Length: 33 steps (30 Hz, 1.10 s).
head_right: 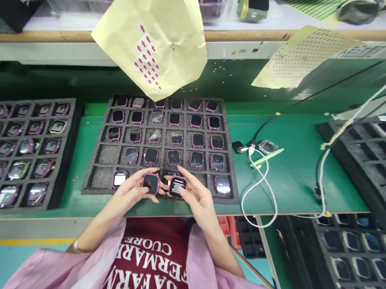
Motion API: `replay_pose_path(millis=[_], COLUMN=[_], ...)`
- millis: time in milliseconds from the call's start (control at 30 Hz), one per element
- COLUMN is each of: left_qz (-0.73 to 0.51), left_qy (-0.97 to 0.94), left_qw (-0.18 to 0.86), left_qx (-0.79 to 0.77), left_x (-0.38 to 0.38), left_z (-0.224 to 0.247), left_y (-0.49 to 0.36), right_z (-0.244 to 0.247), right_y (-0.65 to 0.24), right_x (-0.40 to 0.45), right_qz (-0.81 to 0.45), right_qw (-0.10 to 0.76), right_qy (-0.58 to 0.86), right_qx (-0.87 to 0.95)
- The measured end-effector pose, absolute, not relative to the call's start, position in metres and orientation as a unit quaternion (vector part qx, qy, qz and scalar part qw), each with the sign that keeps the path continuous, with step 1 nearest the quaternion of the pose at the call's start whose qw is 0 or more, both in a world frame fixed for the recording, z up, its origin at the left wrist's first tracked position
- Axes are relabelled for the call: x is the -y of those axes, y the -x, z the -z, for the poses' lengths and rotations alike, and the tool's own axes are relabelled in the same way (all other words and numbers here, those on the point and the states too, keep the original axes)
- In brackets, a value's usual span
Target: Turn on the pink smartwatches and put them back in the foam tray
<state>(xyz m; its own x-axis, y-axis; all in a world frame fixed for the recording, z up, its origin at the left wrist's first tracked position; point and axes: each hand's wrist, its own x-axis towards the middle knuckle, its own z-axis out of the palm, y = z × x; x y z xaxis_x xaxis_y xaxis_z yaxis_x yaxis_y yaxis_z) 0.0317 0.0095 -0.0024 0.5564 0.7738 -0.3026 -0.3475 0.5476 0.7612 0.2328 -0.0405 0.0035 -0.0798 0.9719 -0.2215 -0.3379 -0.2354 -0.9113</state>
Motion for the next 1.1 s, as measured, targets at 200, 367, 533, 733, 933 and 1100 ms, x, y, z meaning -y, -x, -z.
replay_pose_path(millis=[200,367,533,733,933,1100], left_qz=[-0.326,-0.333,-0.351,-0.355,-0.340,-0.318], left_qy=[-0.398,-0.409,-0.414,-0.415,-0.431,-0.455], left_qw=[0.787,0.785,0.776,0.773,0.763,0.724], left_qx=[-0.342,-0.325,-0.321,-0.323,-0.342,-0.409], left_x=[-0.008,-0.006,-0.007,-0.005,-0.005,-0.005], left_z=[-0.002,-0.003,-0.001,0.000,-0.004,-0.007], left_y=[-0.031,-0.031,-0.028,-0.027,-0.028,-0.027], right_z=[-0.004,-0.005,-0.005,-0.006,-0.016,-0.009], right_y=[-0.229,-0.225,-0.245,-0.284,-0.314,-0.319], right_x=[0.040,0.040,0.046,0.040,0.048,0.063], right_qz=[-0.617,-0.600,-0.576,-0.220,-0.169,-0.092], right_qw=[0.509,0.507,0.447,0.247,0.158,0.167], right_qy=[0.473,0.477,0.492,0.619,0.624,0.746], right_qx=[0.370,0.395,0.476,0.712,0.746,0.638])
